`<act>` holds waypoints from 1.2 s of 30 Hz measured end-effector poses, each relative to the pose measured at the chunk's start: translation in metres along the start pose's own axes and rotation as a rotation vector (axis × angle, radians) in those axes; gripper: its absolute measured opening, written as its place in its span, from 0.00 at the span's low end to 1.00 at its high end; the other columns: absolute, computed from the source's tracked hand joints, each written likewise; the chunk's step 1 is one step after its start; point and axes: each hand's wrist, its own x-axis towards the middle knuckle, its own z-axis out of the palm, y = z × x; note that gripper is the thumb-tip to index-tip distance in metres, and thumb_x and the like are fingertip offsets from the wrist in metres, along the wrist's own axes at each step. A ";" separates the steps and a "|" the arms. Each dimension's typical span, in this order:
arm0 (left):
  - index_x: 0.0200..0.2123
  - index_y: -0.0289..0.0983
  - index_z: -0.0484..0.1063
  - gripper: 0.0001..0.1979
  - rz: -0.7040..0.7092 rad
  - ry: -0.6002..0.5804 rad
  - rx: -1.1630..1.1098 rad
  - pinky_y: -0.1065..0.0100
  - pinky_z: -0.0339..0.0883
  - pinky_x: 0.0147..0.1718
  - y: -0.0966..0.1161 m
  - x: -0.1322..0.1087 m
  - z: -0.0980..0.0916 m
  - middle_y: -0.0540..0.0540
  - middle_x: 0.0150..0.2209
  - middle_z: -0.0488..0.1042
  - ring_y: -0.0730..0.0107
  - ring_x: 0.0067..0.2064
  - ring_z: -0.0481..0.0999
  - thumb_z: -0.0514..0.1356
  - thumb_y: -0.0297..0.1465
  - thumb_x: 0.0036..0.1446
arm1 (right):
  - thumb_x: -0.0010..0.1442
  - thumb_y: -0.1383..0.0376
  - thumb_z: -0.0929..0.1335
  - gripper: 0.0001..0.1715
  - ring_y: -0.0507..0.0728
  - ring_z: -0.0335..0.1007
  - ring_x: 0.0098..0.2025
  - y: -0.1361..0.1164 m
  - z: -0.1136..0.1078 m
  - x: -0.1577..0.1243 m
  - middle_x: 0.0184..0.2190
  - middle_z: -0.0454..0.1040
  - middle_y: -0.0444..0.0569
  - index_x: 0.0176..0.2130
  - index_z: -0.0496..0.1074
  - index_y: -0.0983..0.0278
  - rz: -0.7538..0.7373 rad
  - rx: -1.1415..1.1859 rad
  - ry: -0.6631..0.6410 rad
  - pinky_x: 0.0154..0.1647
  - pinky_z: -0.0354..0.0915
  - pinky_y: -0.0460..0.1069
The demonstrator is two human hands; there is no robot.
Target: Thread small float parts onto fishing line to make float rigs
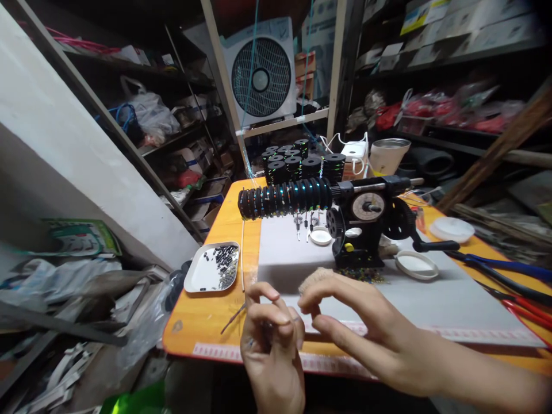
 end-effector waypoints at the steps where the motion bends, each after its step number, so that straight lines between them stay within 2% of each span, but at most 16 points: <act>1: 0.29 0.36 0.72 0.11 -0.012 0.000 0.022 0.80 0.62 0.21 0.001 0.000 -0.001 0.53 0.41 0.63 0.90 0.22 0.61 0.68 0.32 0.60 | 0.69 0.72 0.64 0.09 0.51 0.68 0.38 0.000 0.001 0.001 0.38 0.73 0.48 0.48 0.69 0.63 0.002 0.006 0.005 0.40 0.67 0.46; 5: 0.31 0.38 0.74 0.08 -0.048 -0.032 0.061 0.80 0.64 0.23 0.002 -0.004 -0.003 0.52 0.41 0.61 0.88 0.25 0.64 0.68 0.32 0.61 | 0.67 0.73 0.66 0.08 0.51 0.67 0.36 -0.001 0.004 0.003 0.35 0.72 0.46 0.44 0.71 0.62 -0.067 -0.021 0.049 0.35 0.65 0.45; 12: 0.31 0.40 0.76 0.08 -0.135 -0.028 -0.004 0.80 0.69 0.29 -0.006 -0.012 -0.003 0.51 0.39 0.64 0.80 0.32 0.71 0.69 0.35 0.60 | 0.65 0.75 0.63 0.07 0.53 0.64 0.36 -0.006 0.008 0.004 0.33 0.70 0.46 0.40 0.65 0.63 -0.128 -0.320 0.074 0.39 0.63 0.49; 14: 0.30 0.39 0.75 0.09 -0.139 -0.011 -0.024 0.81 0.66 0.26 -0.006 -0.011 -0.001 0.51 0.38 0.65 0.84 0.27 0.68 0.69 0.35 0.59 | 0.66 0.75 0.63 0.07 0.53 0.64 0.36 -0.003 0.009 0.004 0.33 0.70 0.45 0.41 0.63 0.63 -0.152 -0.408 0.077 0.44 0.62 0.52; 17: 0.30 0.37 0.74 0.10 -0.134 -0.034 -0.060 0.83 0.60 0.21 -0.004 -0.006 0.001 0.53 0.34 0.67 0.89 0.20 0.56 0.67 0.34 0.62 | 0.67 0.75 0.61 0.07 0.54 0.65 0.36 0.003 0.010 0.003 0.33 0.69 0.45 0.41 0.61 0.63 -0.137 -0.464 0.070 0.50 0.62 0.56; 20: 0.31 0.38 0.75 0.10 -0.119 -0.077 -0.053 0.83 0.57 0.19 0.000 0.002 0.000 0.54 0.29 0.68 0.88 0.19 0.52 0.65 0.35 0.64 | 0.68 0.75 0.60 0.08 0.54 0.65 0.37 0.004 0.007 0.003 0.34 0.70 0.46 0.41 0.60 0.62 -0.122 -0.472 0.077 0.47 0.64 0.54; 22: 0.31 0.38 0.76 0.09 -0.094 -0.048 -0.012 0.83 0.57 0.18 0.002 0.006 -0.004 0.54 0.30 0.69 0.88 0.19 0.53 0.65 0.35 0.64 | 0.69 0.75 0.60 0.08 0.54 0.65 0.39 0.001 0.004 0.002 0.35 0.70 0.47 0.41 0.60 0.61 -0.102 -0.442 0.070 0.44 0.65 0.51; 25: 0.36 0.42 0.82 0.03 -0.046 0.004 0.160 0.82 0.64 0.23 0.006 0.009 -0.010 0.51 0.36 0.69 0.86 0.23 0.63 0.70 0.34 0.59 | 0.70 0.74 0.60 0.07 0.54 0.66 0.40 -0.006 0.000 0.000 0.37 0.70 0.48 0.42 0.61 0.61 -0.035 -0.383 0.049 0.42 0.66 0.48; 28: 0.50 0.48 0.81 0.20 0.003 -0.091 0.471 0.79 0.69 0.27 0.010 0.008 -0.015 0.48 0.42 0.70 0.81 0.29 0.70 0.73 0.29 0.54 | 0.70 0.73 0.60 0.07 0.54 0.66 0.39 -0.007 -0.001 0.000 0.37 0.71 0.47 0.42 0.61 0.61 -0.039 -0.404 0.061 0.41 0.65 0.48; 30: 0.55 0.48 0.79 0.24 0.105 -0.219 0.652 0.79 0.68 0.25 0.015 0.009 -0.017 0.47 0.41 0.72 0.80 0.28 0.69 0.70 0.25 0.56 | 0.69 0.73 0.61 0.07 0.54 0.67 0.38 -0.006 0.000 0.000 0.35 0.72 0.47 0.41 0.62 0.61 -0.085 -0.462 0.079 0.42 0.65 0.49; 33: 0.50 0.42 0.79 0.19 0.345 -0.401 0.869 0.79 0.66 0.22 0.022 0.014 -0.018 0.48 0.37 0.74 0.80 0.24 0.67 0.65 0.19 0.58 | 0.68 0.74 0.62 0.06 0.54 0.68 0.36 -0.003 0.001 0.002 0.33 0.72 0.46 0.41 0.64 0.63 -0.171 -0.559 0.107 0.44 0.63 0.51; 36: 0.43 0.37 0.76 0.16 0.509 -0.477 1.034 0.78 0.66 0.22 0.029 0.019 -0.017 0.47 0.34 0.75 0.79 0.23 0.67 0.62 0.15 0.56 | 0.68 0.74 0.62 0.07 0.54 0.69 0.36 -0.001 0.000 0.004 0.32 0.73 0.46 0.40 0.66 0.64 -0.241 -0.656 0.096 0.45 0.61 0.52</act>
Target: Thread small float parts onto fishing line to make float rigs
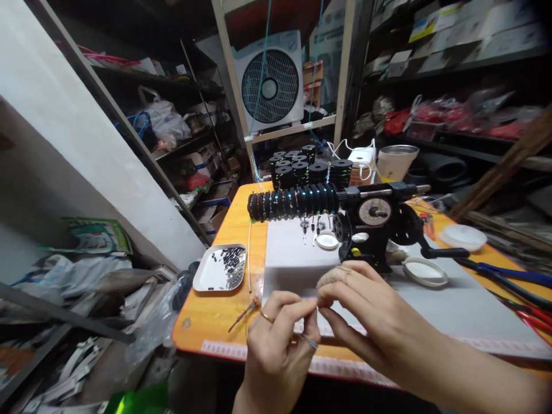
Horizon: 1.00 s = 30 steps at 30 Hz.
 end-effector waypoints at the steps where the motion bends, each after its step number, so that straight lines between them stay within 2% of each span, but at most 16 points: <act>1: 0.42 0.37 0.74 0.16 0.009 -0.020 0.033 0.77 0.66 0.23 0.000 0.001 -0.002 0.46 0.34 0.75 0.77 0.24 0.67 0.61 0.14 0.55 | 0.68 0.74 0.63 0.07 0.54 0.70 0.36 0.000 0.000 0.000 0.32 0.74 0.46 0.40 0.66 0.64 -0.023 -0.025 -0.002 0.46 0.60 0.52; 5: 0.39 0.39 0.69 0.14 -0.074 -0.146 -0.003 0.74 0.63 0.25 0.004 0.003 -0.007 0.49 0.30 0.70 0.75 0.25 0.67 0.58 0.15 0.55 | 0.68 0.75 0.62 0.08 0.54 0.70 0.36 0.002 0.000 -0.001 0.35 0.76 0.49 0.39 0.69 0.66 -0.097 -0.079 -0.002 0.49 0.58 0.52; 8: 0.39 0.40 0.68 0.09 -0.244 -0.184 -0.070 0.71 0.60 0.26 0.009 0.002 -0.011 0.51 0.29 0.69 0.73 0.25 0.65 0.59 0.21 0.58 | 0.69 0.75 0.60 0.11 0.55 0.70 0.36 0.003 -0.002 -0.003 0.36 0.77 0.50 0.40 0.70 0.66 -0.130 -0.102 -0.024 0.50 0.58 0.53; 12: 0.39 0.39 0.72 0.03 -0.453 -0.228 -0.157 0.69 0.57 0.25 0.015 0.003 -0.012 0.50 0.29 0.71 0.72 0.24 0.62 0.61 0.30 0.61 | 0.71 0.74 0.58 0.15 0.57 0.72 0.37 0.005 -0.008 -0.002 0.37 0.80 0.51 0.46 0.72 0.68 -0.237 -0.214 -0.026 0.50 0.59 0.55; 16: 0.36 0.38 0.72 0.09 -0.514 -0.375 -0.225 0.68 0.58 0.27 0.014 0.006 -0.014 0.47 0.29 0.71 0.69 0.28 0.67 0.54 0.31 0.68 | 0.73 0.73 0.56 0.19 0.57 0.75 0.37 0.007 -0.013 0.001 0.38 0.82 0.50 0.46 0.74 0.67 -0.309 -0.275 0.000 0.50 0.60 0.56; 20: 0.32 0.37 0.70 0.12 -0.602 -0.481 -0.351 0.68 0.58 0.29 0.012 0.008 -0.017 0.47 0.28 0.69 0.68 0.30 0.66 0.53 0.33 0.69 | 0.73 0.72 0.56 0.20 0.56 0.75 0.37 0.011 -0.014 0.000 0.38 0.82 0.49 0.46 0.75 0.66 -0.341 -0.238 -0.002 0.50 0.61 0.56; 23: 0.30 0.36 0.68 0.15 -0.686 -0.487 -0.568 0.70 0.55 0.26 0.011 0.005 -0.015 0.50 0.24 0.65 0.72 0.26 0.62 0.56 0.38 0.68 | 0.73 0.71 0.56 0.21 0.56 0.74 0.36 0.014 -0.012 -0.004 0.38 0.81 0.50 0.47 0.75 0.65 -0.360 -0.188 -0.017 0.50 0.61 0.56; 27: 0.30 0.36 0.69 0.23 -0.724 -0.415 -0.925 0.73 0.51 0.19 0.010 -0.004 -0.004 0.55 0.17 0.60 0.79 0.18 0.57 0.62 0.51 0.61 | 0.69 0.73 0.61 0.15 0.57 0.73 0.35 0.017 -0.009 -0.012 0.38 0.82 0.50 0.45 0.75 0.63 -0.379 -0.127 -0.028 0.53 0.60 0.58; 30: 0.26 0.36 0.69 0.24 -0.733 -0.362 -1.053 0.75 0.52 0.17 0.013 -0.006 0.001 0.55 0.16 0.61 0.81 0.16 0.57 0.65 0.51 0.58 | 0.69 0.72 0.61 0.12 0.57 0.76 0.36 0.017 -0.007 -0.013 0.37 0.82 0.51 0.43 0.73 0.63 -0.367 -0.058 -0.014 0.54 0.61 0.58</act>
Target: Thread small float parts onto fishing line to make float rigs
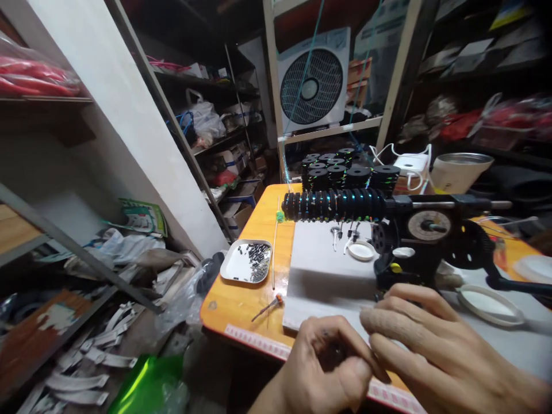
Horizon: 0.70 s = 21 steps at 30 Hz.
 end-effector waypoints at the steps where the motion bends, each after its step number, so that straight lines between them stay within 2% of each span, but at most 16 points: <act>1: 0.26 0.36 0.69 0.23 -0.005 0.004 -0.023 0.75 0.53 0.17 0.001 0.000 0.001 0.55 0.16 0.61 0.81 0.16 0.58 0.66 0.50 0.58 | 0.70 0.72 0.60 0.12 0.57 0.77 0.36 0.000 0.000 0.001 0.37 0.82 0.51 0.43 0.72 0.63 0.024 0.051 -0.004 0.53 0.62 0.57; 4: 0.28 0.36 0.71 0.18 -0.034 0.009 -0.054 0.76 0.53 0.18 0.003 -0.001 0.001 0.54 0.17 0.63 0.82 0.17 0.58 0.67 0.44 0.60 | 0.69 0.73 0.61 0.09 0.54 0.78 0.37 0.000 -0.004 0.010 0.37 0.80 0.48 0.44 0.67 0.60 0.138 0.279 -0.032 0.48 0.70 0.51; 8: 0.32 0.35 0.72 0.15 0.045 0.006 -0.119 0.77 0.53 0.19 -0.008 -0.002 -0.008 0.55 0.18 0.64 0.83 0.17 0.57 0.65 0.41 0.63 | 0.68 0.74 0.63 0.15 0.52 0.77 0.40 -0.003 -0.015 0.021 0.39 0.78 0.50 0.53 0.65 0.60 0.258 0.433 -0.026 0.40 0.74 0.43; 10: 0.33 0.36 0.70 0.13 0.069 -0.008 -0.143 0.78 0.53 0.20 -0.014 -0.002 -0.011 0.55 0.20 0.64 0.84 0.18 0.57 0.64 0.39 0.65 | 0.71 0.72 0.62 0.12 0.51 0.76 0.37 -0.005 -0.018 0.024 0.37 0.77 0.50 0.52 0.67 0.62 0.247 0.415 -0.032 0.38 0.73 0.42; 14: 0.30 0.37 0.66 0.17 -0.005 0.012 -0.113 0.78 0.53 0.20 -0.014 -0.001 -0.008 0.55 0.20 0.64 0.85 0.18 0.56 0.65 0.41 0.63 | 0.72 0.71 0.62 0.10 0.52 0.75 0.31 -0.006 -0.020 0.025 0.32 0.79 0.49 0.46 0.71 0.62 0.178 0.239 -0.028 0.31 0.71 0.44; 17: 0.26 0.38 0.62 0.23 -0.068 0.092 -0.059 0.77 0.51 0.18 -0.010 0.000 0.000 0.57 0.17 0.61 0.84 0.17 0.53 0.66 0.45 0.61 | 0.74 0.70 0.59 0.13 0.54 0.75 0.28 -0.006 -0.018 0.026 0.32 0.81 0.51 0.50 0.70 0.62 0.101 0.112 -0.017 0.29 0.71 0.49; 21: 0.23 0.38 0.59 0.28 -0.043 0.178 -0.043 0.76 0.50 0.18 -0.014 0.002 0.011 0.56 0.16 0.59 0.83 0.17 0.55 0.67 0.53 0.55 | 0.75 0.69 0.55 0.14 0.56 0.76 0.28 -0.009 -0.016 0.028 0.31 0.81 0.52 0.52 0.66 0.63 0.086 0.096 0.000 0.29 0.71 0.51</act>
